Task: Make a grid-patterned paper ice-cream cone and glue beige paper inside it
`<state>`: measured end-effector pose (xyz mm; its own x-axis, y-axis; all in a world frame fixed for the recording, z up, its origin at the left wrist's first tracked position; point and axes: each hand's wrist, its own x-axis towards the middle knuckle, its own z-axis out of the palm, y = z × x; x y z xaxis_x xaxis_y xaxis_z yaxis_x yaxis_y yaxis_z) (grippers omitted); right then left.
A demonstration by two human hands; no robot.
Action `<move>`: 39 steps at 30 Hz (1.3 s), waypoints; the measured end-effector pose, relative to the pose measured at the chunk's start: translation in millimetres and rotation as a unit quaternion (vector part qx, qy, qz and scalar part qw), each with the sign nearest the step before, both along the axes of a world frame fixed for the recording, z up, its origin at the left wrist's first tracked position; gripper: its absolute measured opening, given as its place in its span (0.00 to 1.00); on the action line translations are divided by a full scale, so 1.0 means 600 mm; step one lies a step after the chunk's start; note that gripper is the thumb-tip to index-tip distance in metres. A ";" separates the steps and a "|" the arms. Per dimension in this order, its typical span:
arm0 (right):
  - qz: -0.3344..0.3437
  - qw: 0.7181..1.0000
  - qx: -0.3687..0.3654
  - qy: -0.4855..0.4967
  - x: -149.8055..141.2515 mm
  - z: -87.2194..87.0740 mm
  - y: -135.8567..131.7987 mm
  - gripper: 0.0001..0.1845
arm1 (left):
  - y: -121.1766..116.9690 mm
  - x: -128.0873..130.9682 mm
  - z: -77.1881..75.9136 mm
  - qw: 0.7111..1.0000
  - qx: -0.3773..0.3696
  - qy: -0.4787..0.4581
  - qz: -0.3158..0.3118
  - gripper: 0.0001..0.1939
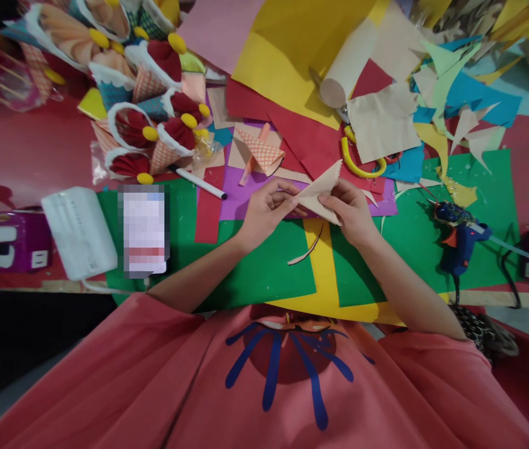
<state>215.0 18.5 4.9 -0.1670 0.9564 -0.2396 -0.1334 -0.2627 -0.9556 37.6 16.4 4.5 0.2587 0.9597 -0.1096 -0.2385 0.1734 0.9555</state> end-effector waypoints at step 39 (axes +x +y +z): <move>0.054 0.968 0.210 -0.128 0.018 0.025 0.000 0.17 | 0.012 -0.007 -0.004 0.994 0.077 0.020 0.073 0.15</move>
<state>225.5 18.7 19.6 -0.2578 0.9587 0.1198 0.1294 0.1571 -0.9791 33.5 23.4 1.9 0.1144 0.9928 0.0340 -0.2108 -0.0092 0.9775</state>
